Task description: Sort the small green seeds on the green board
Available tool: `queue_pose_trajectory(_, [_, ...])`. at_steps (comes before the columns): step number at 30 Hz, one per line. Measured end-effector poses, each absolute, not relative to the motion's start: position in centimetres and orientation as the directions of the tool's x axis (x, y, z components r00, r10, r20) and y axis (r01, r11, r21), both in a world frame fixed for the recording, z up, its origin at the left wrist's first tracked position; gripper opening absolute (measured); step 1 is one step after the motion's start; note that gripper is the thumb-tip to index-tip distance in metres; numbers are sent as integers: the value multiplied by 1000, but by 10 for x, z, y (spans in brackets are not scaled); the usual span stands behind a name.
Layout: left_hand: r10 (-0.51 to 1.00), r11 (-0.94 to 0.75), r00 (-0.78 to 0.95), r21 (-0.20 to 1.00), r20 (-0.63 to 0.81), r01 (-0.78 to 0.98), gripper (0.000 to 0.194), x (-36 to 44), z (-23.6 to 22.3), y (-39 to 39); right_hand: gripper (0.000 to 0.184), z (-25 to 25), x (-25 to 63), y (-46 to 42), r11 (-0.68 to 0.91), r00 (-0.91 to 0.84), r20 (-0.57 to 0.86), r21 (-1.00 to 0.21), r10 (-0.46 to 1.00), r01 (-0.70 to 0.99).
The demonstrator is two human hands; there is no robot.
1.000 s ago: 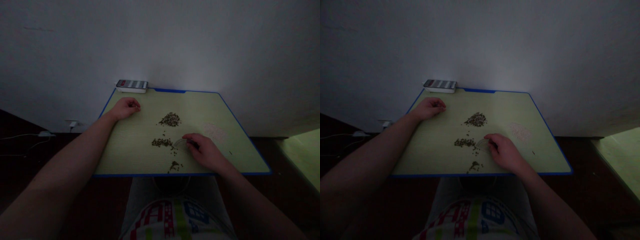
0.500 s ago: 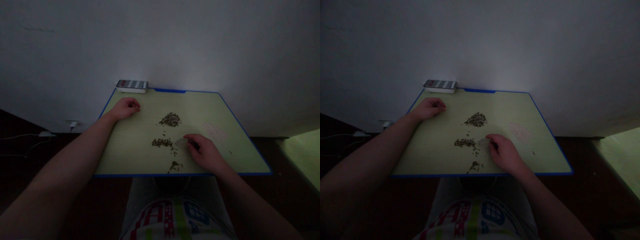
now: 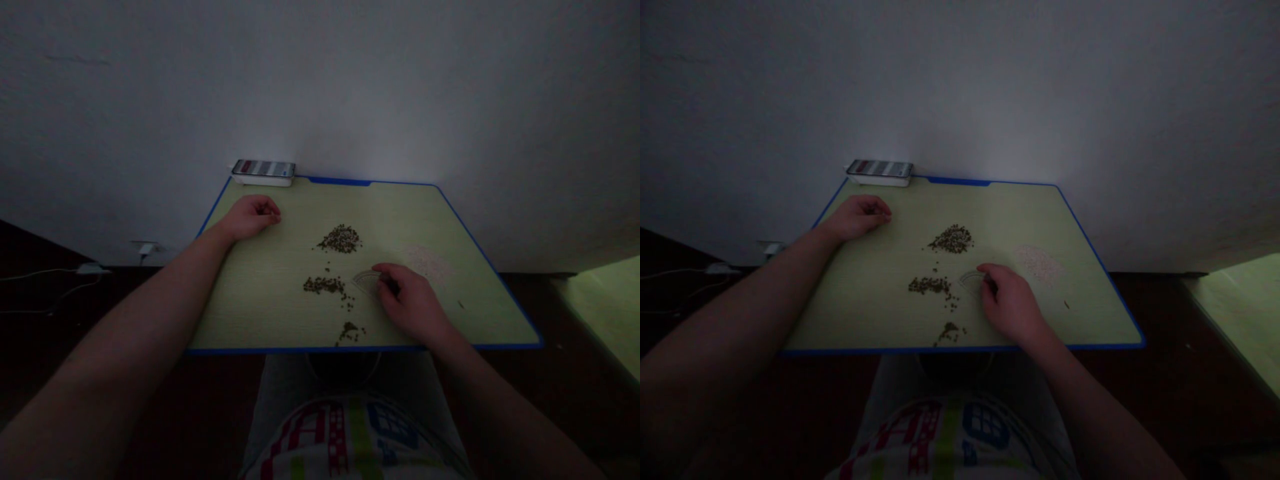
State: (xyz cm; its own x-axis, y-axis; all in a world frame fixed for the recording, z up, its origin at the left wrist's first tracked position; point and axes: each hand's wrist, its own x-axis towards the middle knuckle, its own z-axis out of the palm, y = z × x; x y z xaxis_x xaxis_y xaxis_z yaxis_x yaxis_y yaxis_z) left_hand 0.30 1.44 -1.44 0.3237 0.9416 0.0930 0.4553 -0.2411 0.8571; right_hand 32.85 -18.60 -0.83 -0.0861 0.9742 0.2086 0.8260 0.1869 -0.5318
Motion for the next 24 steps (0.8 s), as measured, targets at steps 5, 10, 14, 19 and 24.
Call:
queue_pose_trajectory(5, [937,-254,334,848,98,464,20,2,-16,16,34,-7,326,-186,217,-121,208,-541,971,813])
queue_pose_trajectory(10, [932,-271,344,842,110,466,20,0,-17,17,33,-6,322,-186,254,-161,214,-542,964,801])
queue_pose_trajectory(14, [932,-278,342,840,119,465,20,0,-18,18,32,-7,321,-186,279,-186,222,-540,957,794])
queue_pose_trajectory(19, [936,-264,337,843,106,468,21,1,-17,17,34,-8,315,-185,262,-165,229,-507,959,821])
queue_pose_trajectory(24, [935,-268,338,841,108,470,22,1,-16,16,35,-9,318,-183,165,-67,213,-485,975,859])
